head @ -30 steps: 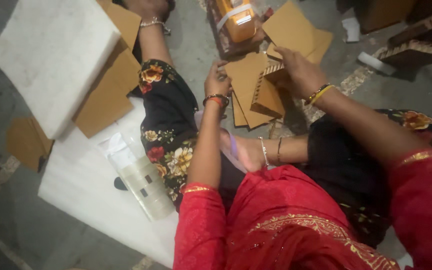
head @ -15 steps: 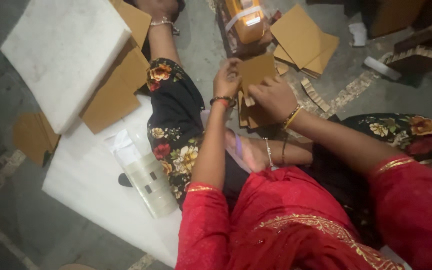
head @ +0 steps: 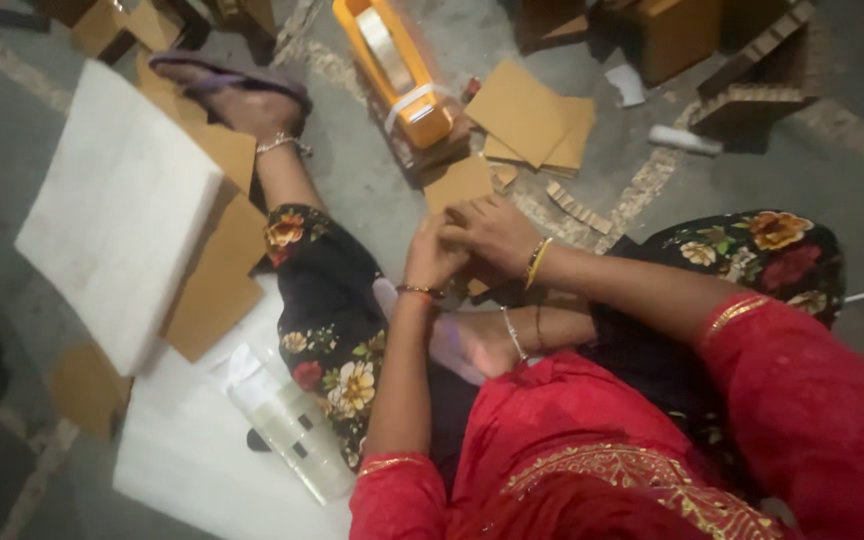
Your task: The person sits on the floor and assembles small cardboard boxes by folding the flaps and securing them with clear adhesive tape. They repeatedly pick up flat cardboard pieces, fold them into box shapes, and use a tape dispenser to seal the edges.
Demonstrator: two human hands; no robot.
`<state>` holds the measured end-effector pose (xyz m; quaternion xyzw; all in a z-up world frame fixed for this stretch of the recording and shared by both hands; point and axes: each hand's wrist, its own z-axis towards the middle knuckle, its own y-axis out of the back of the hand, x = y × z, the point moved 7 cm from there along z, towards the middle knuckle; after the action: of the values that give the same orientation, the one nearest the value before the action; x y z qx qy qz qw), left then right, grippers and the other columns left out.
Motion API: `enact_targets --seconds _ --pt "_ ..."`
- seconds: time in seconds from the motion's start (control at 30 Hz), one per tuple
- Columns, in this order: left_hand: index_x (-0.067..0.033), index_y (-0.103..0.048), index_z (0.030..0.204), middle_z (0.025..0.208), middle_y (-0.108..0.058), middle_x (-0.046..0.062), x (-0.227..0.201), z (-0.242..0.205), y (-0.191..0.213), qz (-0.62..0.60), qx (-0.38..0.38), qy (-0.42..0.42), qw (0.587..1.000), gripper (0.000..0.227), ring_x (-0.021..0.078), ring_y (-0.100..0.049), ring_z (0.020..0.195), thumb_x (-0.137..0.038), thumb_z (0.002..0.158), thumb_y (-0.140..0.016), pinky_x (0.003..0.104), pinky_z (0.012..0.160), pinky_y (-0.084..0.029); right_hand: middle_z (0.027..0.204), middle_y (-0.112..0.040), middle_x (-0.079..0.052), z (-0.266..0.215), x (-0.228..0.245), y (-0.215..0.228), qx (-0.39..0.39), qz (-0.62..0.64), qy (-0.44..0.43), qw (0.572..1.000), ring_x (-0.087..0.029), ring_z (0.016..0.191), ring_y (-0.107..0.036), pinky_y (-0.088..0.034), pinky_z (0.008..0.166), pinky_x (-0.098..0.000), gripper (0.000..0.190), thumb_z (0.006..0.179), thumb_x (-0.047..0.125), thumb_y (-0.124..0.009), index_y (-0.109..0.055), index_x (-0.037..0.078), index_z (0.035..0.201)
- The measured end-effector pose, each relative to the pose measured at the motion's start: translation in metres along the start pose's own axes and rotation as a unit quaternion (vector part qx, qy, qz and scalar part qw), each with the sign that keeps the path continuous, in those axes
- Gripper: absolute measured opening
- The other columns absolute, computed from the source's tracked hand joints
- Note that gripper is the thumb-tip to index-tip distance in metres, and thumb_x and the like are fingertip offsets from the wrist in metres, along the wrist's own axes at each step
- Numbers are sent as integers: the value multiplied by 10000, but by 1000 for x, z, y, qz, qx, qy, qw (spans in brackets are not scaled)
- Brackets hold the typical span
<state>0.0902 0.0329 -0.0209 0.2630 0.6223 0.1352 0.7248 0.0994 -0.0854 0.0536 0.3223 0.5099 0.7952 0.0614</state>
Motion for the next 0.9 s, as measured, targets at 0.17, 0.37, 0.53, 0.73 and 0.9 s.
enact_targets --seconds 0.17,0.37,0.53,0.73,0.9 --pt "-190 -758 1174 1079 -619 165 14 -3 -1 87 1 127 988 459 354 -643 979 -72 733 -803 426 859 -543 1160 -666 -127 7 -72 -16 104 280 -86 950 -306 1096 -648 -519 939 -411 449 816 265 -774 -617 133 1215" --pt "-189 -733 1172 1171 -623 125 -14 -3 5 65 -78 73 992 483 332 -662 1076 10 733 -771 402 906 -550 1475 -518 -146 -50 -238 -3 -4 -90 -349 933 -376 1362 -463 -363 1097 -560 891 764 504 -875 -489 113 1465" --pt "-104 -688 1227 1274 -628 145 -7 7 9 61 -114 19 991 524 368 -615 1181 49 726 -712 419 1001 -519 1586 -401 -126 -58 -257 -13 31 -112 -368 923 -438 1433 -289 -266 1102 -616 1167 551 529 -947 -406 137 1508" --pt "-131 -667 1258 1227 -720 89 8 8 -1 129 -69 -8 989 539 290 -657 1176 36 746 -678 580 1227 -238 1496 -525 -124 -49 -225 19 -28 -108 -385 916 -365 1463 -409 -341 1213 -563 954 675 433 -932 -498 138 1472" --pt "-150 -680 1198 1204 -733 49 6 5 -1 138 -67 -11 988 478 270 -678 1142 0 745 -700 568 1230 -229 1308 -688 -126 -49 -213 51 -99 266 -440 852 -273 1181 -676 -559 974 -427 612 886 378 -804 -587 106 1389"
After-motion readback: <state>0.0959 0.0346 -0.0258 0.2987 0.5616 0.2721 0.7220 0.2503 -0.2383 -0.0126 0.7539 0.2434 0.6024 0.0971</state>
